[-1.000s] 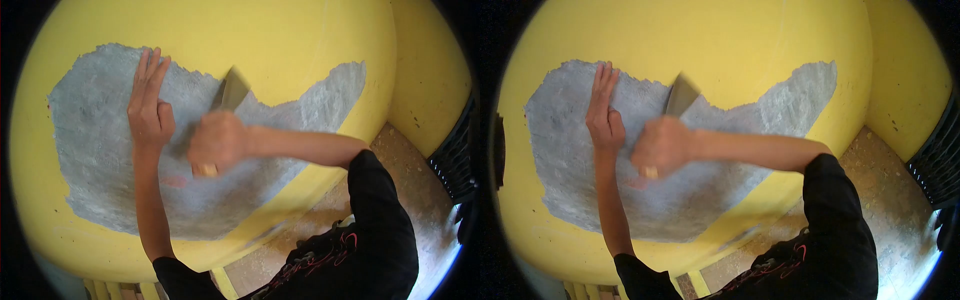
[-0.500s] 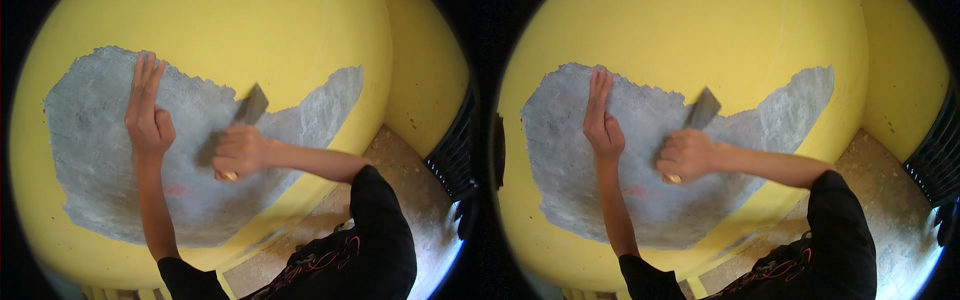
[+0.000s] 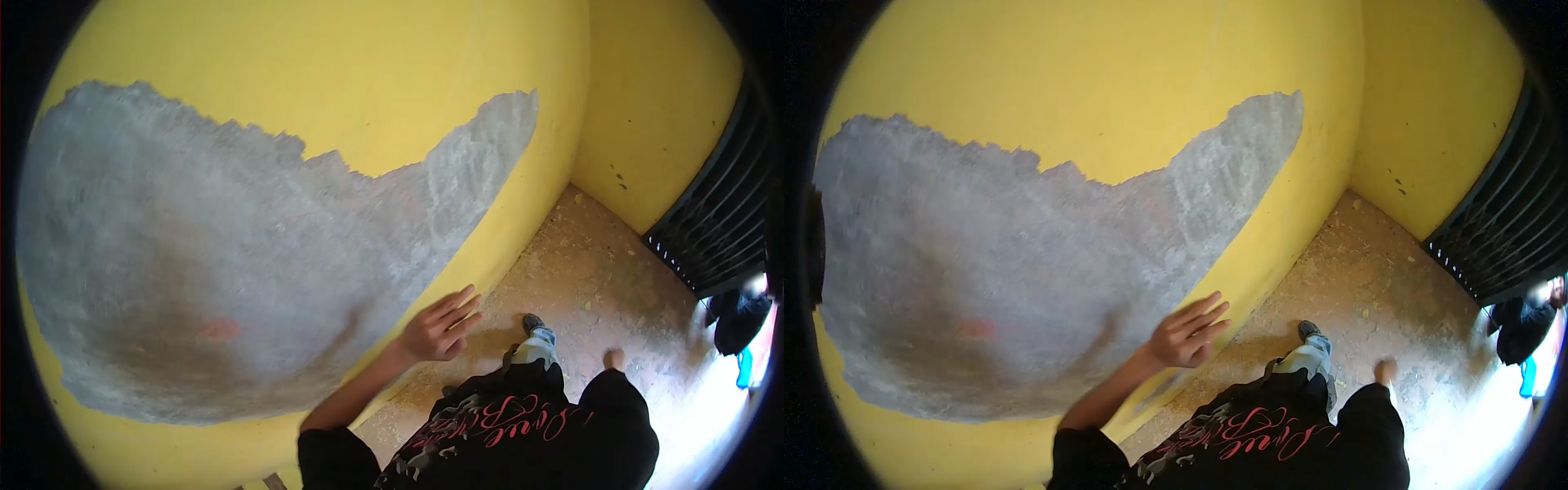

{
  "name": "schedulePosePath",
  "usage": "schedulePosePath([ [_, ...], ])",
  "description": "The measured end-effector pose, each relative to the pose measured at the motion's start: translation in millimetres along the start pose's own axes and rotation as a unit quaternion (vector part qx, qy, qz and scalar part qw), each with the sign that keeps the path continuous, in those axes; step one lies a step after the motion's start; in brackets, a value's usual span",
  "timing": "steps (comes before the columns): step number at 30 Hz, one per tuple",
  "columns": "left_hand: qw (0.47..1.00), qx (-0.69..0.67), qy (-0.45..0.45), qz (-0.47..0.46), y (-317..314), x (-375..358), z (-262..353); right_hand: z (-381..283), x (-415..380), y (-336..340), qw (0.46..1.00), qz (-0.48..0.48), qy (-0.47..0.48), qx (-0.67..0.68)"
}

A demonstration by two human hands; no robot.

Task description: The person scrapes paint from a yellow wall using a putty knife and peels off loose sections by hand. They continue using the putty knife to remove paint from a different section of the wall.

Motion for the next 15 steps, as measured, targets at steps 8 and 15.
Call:
schedulePosePath([
  [8, 0.939, -0.238, 0.24, 0.056, -103, -3, 0, 156, -163, 59, 0.966, 0.115, -0.214, 0.085],
  [15, 0.925, -0.287, 0.246, 0.049, -115, 19, -4, -20, -63, 59, 0.845, 0.247, 0.112, 0.461],
])
Point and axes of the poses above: each hand's wrist, its own x-axis towards the middle knuckle, its own y-axis out of the back of the hand, z = x × y, the point moved 7 cm from there along x, towards the middle knuckle, and after that the axes turned 3 degrees about -x, right-handed, at the moved point
